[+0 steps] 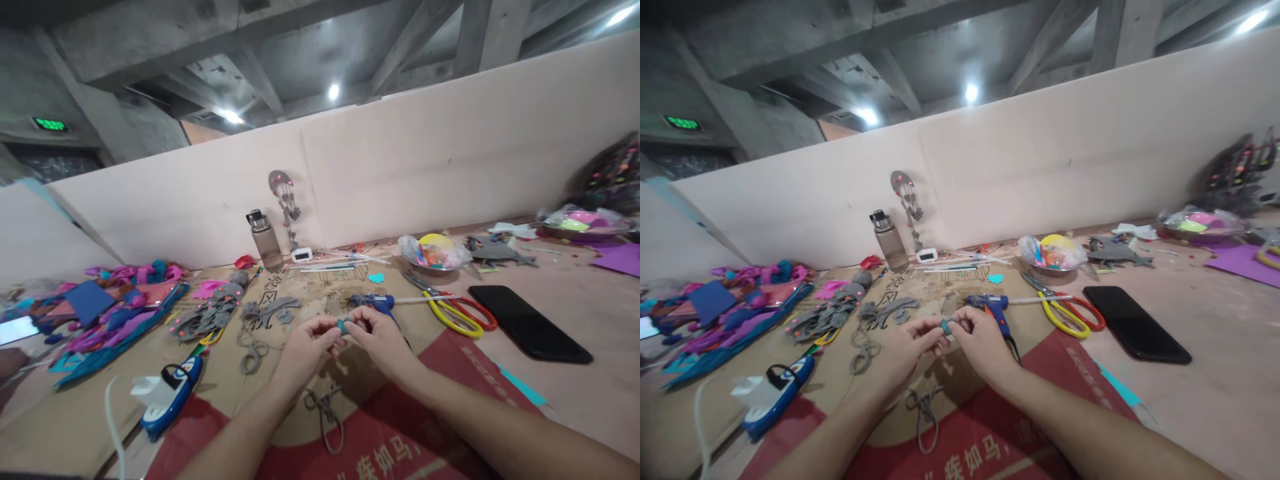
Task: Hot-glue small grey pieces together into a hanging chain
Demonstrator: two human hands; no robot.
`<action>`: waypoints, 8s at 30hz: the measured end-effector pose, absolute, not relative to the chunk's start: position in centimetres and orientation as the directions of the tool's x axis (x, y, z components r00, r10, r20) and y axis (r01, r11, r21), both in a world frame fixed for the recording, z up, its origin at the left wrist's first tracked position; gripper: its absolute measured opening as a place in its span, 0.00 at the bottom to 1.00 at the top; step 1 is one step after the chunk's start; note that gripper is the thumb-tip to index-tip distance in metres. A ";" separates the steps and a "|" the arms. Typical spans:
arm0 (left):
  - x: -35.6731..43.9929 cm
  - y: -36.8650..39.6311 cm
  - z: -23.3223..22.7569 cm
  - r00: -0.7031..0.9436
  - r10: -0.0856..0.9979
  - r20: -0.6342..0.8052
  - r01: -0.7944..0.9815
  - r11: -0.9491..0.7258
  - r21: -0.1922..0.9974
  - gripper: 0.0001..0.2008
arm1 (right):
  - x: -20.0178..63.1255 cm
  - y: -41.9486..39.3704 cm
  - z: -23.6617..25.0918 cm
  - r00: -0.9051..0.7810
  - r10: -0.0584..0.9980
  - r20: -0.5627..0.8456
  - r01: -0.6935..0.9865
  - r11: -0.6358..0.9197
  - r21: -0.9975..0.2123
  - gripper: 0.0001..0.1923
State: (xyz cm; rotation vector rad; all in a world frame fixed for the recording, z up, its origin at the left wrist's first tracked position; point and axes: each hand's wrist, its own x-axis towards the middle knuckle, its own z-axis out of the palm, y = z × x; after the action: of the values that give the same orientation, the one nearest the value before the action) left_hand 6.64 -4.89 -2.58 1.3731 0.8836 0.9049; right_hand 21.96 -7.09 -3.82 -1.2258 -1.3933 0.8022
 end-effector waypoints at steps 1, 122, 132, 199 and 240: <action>6.7 -4.9 -2.5 0.396 0.918 -0.001 -0.015 0.007 1.000 0.15 | 21.9 -7.2 -3.8 0.077 0.952 0.297 0.272 0.267 -0.925 0.09; 3.8 -0.4 -4.3 0.211 0.966 0.148 -0.196 -0.106 0.975 0.14 | 21.7 -6.2 -5.2 0.113 0.930 0.349 0.340 0.294 -0.893 0.11; 3.7 -0.4 -4.4 0.192 0.959 0.208 0.010 -0.214 0.977 0.21 | 21.5 -6.4 -5.2 0.110 0.928 0.355 0.328 0.303 -0.895 0.11; 4.0 -1.2 -5.2 0.615 0.764 0.197 0.511 -0.576 0.638 0.12 | 21.5 -8.6 -4.5 -0.152 0.734 0.662 0.591 0.604 -0.534 0.08; 5.1 -0.3 -5.5 0.536 0.810 0.239 0.408 -0.496 0.767 0.11 | 22.2 -7.1 -4.9 0.091 0.879 0.469 0.456 0.382 -0.804 0.12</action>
State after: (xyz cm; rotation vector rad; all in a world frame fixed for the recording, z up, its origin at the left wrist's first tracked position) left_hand 5.07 -0.31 -5.50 2.1167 0.9816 0.7876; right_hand 22.19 -7.13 -4.94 -1.2395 -1.5386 0.4806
